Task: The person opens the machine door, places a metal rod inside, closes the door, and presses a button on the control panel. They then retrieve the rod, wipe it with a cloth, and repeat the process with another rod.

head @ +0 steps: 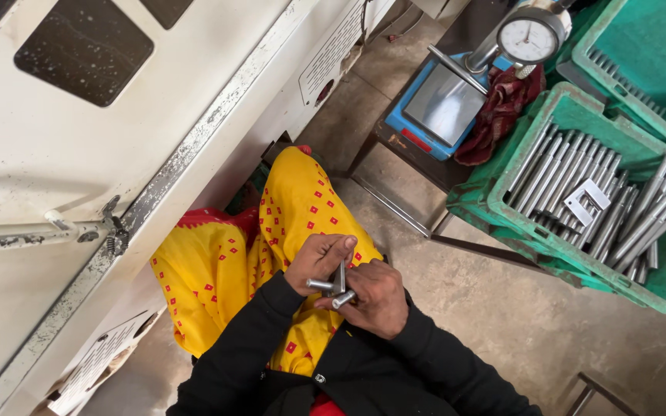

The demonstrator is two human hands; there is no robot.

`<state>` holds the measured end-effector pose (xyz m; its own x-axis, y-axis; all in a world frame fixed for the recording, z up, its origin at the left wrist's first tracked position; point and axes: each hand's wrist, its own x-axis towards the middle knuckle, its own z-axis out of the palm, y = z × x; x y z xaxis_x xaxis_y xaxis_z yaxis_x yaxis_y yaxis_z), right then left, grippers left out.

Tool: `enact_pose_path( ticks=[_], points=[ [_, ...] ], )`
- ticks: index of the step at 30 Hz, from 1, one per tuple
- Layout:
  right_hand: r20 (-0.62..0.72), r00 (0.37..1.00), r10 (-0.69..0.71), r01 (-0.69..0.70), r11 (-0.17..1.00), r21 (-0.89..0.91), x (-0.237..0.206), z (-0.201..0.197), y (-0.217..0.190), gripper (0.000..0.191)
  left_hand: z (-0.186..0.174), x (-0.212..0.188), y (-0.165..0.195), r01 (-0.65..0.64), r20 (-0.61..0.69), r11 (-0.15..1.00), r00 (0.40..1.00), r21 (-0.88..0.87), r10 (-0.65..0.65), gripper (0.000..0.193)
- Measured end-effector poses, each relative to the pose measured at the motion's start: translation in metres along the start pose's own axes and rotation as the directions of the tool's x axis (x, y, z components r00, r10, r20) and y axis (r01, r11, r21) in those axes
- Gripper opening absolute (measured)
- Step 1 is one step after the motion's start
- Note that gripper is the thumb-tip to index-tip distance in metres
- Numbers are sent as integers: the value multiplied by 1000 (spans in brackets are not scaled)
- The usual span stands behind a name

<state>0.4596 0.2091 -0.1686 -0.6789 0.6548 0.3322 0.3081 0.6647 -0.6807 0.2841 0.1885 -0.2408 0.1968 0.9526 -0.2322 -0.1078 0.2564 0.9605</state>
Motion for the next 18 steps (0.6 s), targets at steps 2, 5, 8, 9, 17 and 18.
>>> enact_pose_path(
  ticks=[2,5,8,9,17,18],
  points=[
    [-33,997,-76,75,997,-15,-2,-4,-4,39,-1,9,-12,-44,-20,997,999,-68,43,50],
    [-59,974,-217,217,976,2,-10,-15,-20,44,-4,27,-24,-78,-139,931,990,-357,30,43],
    [-141,979,-144,159,982,100,-11,-28,-23,35,-12,35,-16,6,-228,836,961,-549,-157,47],
    [-162,984,-71,95,985,145,-11,-37,-19,32,-7,38,-11,19,-281,848,939,-529,-197,47],
    [-615,583,531,-811,430,-398,-49,-192,94,52,65,98,78,-77,-49,996,996,52,79,28],
    [-661,599,452,-795,436,-422,-56,-205,106,51,82,108,88,-109,0,982,994,155,110,31]
  ],
)
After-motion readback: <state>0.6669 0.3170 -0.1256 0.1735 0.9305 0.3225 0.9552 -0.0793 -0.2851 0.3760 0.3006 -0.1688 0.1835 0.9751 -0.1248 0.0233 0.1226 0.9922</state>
